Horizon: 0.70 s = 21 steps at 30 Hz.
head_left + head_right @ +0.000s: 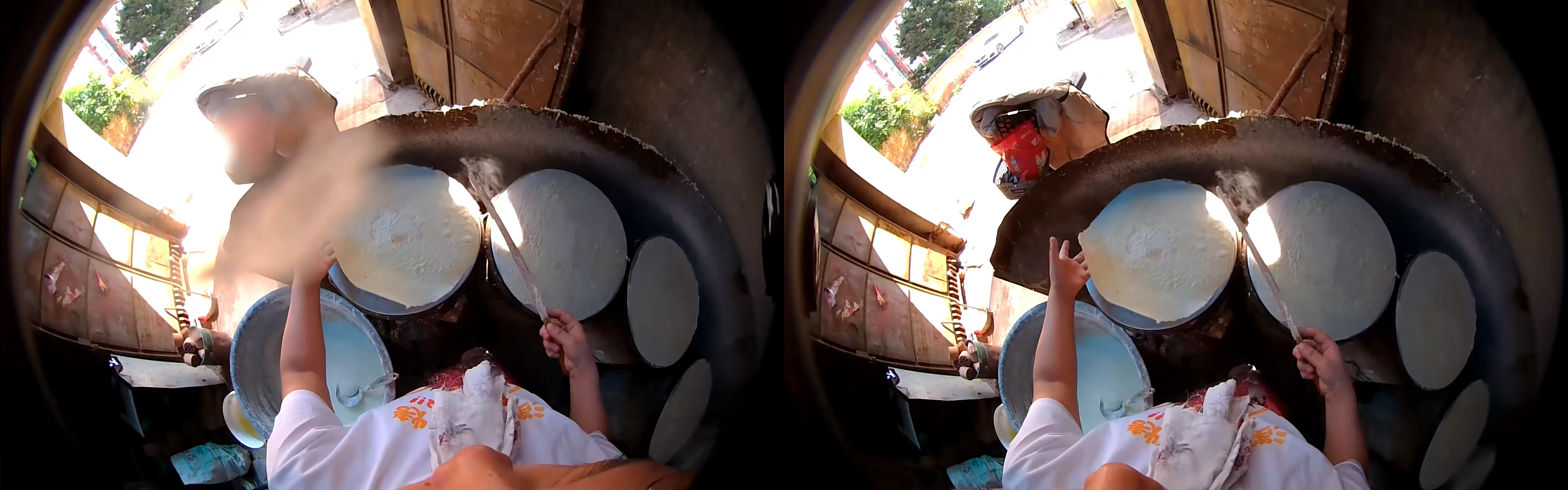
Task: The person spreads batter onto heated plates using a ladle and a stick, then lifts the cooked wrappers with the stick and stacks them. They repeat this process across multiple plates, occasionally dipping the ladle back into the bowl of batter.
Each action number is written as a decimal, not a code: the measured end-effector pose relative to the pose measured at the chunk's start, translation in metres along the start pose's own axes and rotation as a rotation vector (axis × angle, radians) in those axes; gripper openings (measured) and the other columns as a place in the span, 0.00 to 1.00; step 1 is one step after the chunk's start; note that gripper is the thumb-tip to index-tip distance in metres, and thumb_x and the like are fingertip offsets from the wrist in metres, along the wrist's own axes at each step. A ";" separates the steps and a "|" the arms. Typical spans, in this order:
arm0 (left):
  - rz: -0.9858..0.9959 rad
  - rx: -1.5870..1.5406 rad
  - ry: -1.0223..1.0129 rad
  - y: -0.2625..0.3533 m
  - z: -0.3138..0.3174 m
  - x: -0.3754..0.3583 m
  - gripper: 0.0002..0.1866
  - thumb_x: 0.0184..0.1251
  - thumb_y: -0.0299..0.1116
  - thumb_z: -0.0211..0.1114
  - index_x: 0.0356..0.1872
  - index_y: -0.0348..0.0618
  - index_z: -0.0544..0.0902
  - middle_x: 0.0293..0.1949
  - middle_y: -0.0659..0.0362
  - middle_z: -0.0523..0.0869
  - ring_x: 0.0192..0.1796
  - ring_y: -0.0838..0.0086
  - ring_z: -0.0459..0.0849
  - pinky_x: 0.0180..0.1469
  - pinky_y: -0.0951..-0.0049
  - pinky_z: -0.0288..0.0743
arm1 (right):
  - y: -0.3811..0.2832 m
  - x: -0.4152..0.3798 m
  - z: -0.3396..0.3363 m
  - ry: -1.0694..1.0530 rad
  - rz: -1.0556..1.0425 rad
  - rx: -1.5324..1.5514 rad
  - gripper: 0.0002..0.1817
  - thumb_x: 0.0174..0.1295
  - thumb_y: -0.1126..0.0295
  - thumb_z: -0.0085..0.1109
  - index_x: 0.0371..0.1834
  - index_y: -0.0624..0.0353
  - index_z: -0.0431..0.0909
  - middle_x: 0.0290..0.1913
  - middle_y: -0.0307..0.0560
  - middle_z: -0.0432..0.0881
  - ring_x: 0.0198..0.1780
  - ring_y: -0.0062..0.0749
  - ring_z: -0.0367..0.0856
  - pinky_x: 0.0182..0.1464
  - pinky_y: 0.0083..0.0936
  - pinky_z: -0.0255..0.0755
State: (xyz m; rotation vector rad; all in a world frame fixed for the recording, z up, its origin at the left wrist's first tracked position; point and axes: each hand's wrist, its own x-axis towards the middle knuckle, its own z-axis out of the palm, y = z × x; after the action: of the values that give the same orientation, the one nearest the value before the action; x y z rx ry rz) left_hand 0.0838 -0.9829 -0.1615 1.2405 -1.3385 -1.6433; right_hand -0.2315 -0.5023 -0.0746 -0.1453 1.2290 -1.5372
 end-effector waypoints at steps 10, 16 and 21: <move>0.545 0.586 0.236 0.123 0.124 -0.083 0.38 0.61 0.19 0.56 0.73 0.52 0.54 0.28 0.58 0.85 0.28 0.82 0.82 0.29 0.83 0.74 | -0.070 0.068 -0.053 -0.096 -0.044 -0.081 0.16 0.62 0.76 0.56 0.54 0.55 0.73 0.29 0.39 0.74 0.19 0.14 0.63 0.18 0.11 0.55; 0.895 0.716 0.400 0.147 0.209 -0.189 0.20 0.63 0.25 0.62 0.56 0.35 0.73 0.33 0.54 0.87 0.30 0.67 0.87 0.32 0.73 0.78 | -0.072 0.098 -0.028 -0.168 -0.166 -0.048 0.18 0.62 0.77 0.55 0.56 0.55 0.72 0.29 0.36 0.72 0.19 0.12 0.62 0.18 0.11 0.54; 1.277 0.992 0.100 0.178 0.246 -0.269 0.23 0.57 0.20 0.64 0.56 0.38 0.74 0.34 0.53 0.86 0.30 0.64 0.86 0.31 0.74 0.78 | -0.028 0.085 0.024 0.155 -0.333 -0.113 0.07 0.56 0.72 0.65 0.36 0.59 0.78 0.21 0.29 0.67 0.18 0.13 0.62 0.20 0.15 0.58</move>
State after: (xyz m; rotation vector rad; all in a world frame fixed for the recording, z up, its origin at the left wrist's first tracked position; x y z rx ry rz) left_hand -0.0737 -0.7010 0.0841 0.5355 -2.2480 0.0162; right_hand -0.2671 -0.5872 -0.0846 -0.3236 1.4703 -1.7912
